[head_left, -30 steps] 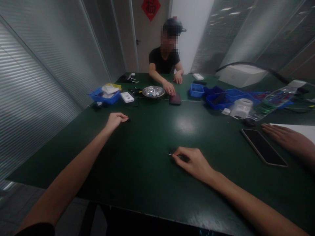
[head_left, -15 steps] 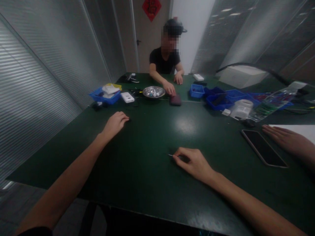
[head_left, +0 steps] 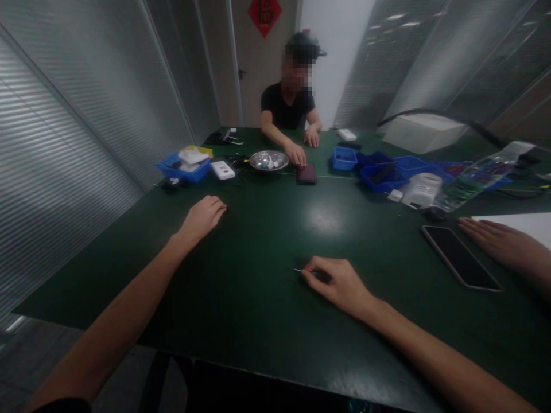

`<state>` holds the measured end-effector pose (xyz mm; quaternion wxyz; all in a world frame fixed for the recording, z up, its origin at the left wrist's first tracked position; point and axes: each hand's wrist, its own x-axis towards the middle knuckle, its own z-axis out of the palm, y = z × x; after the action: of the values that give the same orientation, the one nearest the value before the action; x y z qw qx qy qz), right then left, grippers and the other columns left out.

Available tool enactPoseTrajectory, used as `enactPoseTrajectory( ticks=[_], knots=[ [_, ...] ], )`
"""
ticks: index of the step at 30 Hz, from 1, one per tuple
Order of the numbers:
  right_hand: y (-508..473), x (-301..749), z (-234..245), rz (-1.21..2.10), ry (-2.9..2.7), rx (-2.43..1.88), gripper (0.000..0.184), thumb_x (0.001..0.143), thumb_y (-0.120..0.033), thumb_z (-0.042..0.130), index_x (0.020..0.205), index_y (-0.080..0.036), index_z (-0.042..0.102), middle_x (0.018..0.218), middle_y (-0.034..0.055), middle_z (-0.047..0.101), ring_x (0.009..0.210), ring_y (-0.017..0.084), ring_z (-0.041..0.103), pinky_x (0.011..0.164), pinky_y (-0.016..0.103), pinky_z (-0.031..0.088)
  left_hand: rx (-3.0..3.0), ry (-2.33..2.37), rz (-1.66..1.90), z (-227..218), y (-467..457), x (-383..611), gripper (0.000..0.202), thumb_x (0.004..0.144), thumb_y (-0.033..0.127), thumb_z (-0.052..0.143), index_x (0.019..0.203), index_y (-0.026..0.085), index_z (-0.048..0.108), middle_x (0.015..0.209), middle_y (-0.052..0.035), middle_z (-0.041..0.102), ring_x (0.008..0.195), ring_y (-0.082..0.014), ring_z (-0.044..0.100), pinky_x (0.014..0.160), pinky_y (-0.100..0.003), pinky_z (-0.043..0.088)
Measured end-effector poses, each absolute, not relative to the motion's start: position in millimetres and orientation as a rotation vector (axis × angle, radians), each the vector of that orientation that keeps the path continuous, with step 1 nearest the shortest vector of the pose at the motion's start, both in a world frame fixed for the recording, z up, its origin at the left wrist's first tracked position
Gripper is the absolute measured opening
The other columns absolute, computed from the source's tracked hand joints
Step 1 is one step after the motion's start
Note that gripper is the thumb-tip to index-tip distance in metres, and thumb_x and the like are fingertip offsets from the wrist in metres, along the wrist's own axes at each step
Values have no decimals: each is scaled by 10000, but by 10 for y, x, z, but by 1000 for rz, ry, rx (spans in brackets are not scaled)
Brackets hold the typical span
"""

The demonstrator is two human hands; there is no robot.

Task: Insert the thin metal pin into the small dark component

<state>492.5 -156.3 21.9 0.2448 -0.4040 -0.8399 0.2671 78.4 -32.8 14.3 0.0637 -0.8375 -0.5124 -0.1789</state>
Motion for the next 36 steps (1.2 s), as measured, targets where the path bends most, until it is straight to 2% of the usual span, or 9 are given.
enactPoseTrajectory(
  ticks=[12,18,23,26,31,36],
  knots=[
    [-1562,4925,218,712,-2305,-1087,201,1015,-333,575,939,-208,713,824,14,727,649,132,647,603,251,463,-2669,-1567,-523,181,-305,756,257,1001,321,521,1116,195,714,1137,-129,648,1040,-280,600,939,-401,489],
    [-1562,4934,230,719,-2310,-1095,204,1018,-337,574,940,-206,709,833,14,728,649,130,644,609,244,468,-2649,-1564,-566,166,-312,715,300,1032,346,478,1152,196,708,1181,-130,671,1104,-288,603,1006,-432,464],
    [-1552,4943,218,733,-2315,-1096,210,1019,-340,568,942,-208,712,827,16,725,650,134,641,611,252,471,-2609,-1650,-662,166,-320,734,247,1008,351,529,1112,220,711,1199,-108,670,1144,-283,594,1021,-425,454],
    [-1548,4942,216,736,-2309,-1090,206,1016,-340,568,946,-211,714,845,19,736,660,136,653,618,256,477,-2579,-1748,-799,142,-296,730,245,963,357,606,1141,220,705,1220,-101,667,1120,-279,610,983,-411,472],
    [-1544,4929,213,720,-2287,-1101,198,1010,-328,573,940,-212,718,845,21,742,655,137,657,618,256,481,-2645,-1910,-866,155,-305,850,295,920,334,657,1178,204,720,1110,-97,702,968,-254,647,846,-372,504],
    [-1545,4908,210,710,-2245,-1142,177,989,-333,602,943,-206,717,823,16,731,641,137,646,595,253,468,-3140,-1643,-881,255,-653,1543,229,953,324,647,1144,242,744,1126,-71,702,983,-223,646,829,-340,502]
  ],
)
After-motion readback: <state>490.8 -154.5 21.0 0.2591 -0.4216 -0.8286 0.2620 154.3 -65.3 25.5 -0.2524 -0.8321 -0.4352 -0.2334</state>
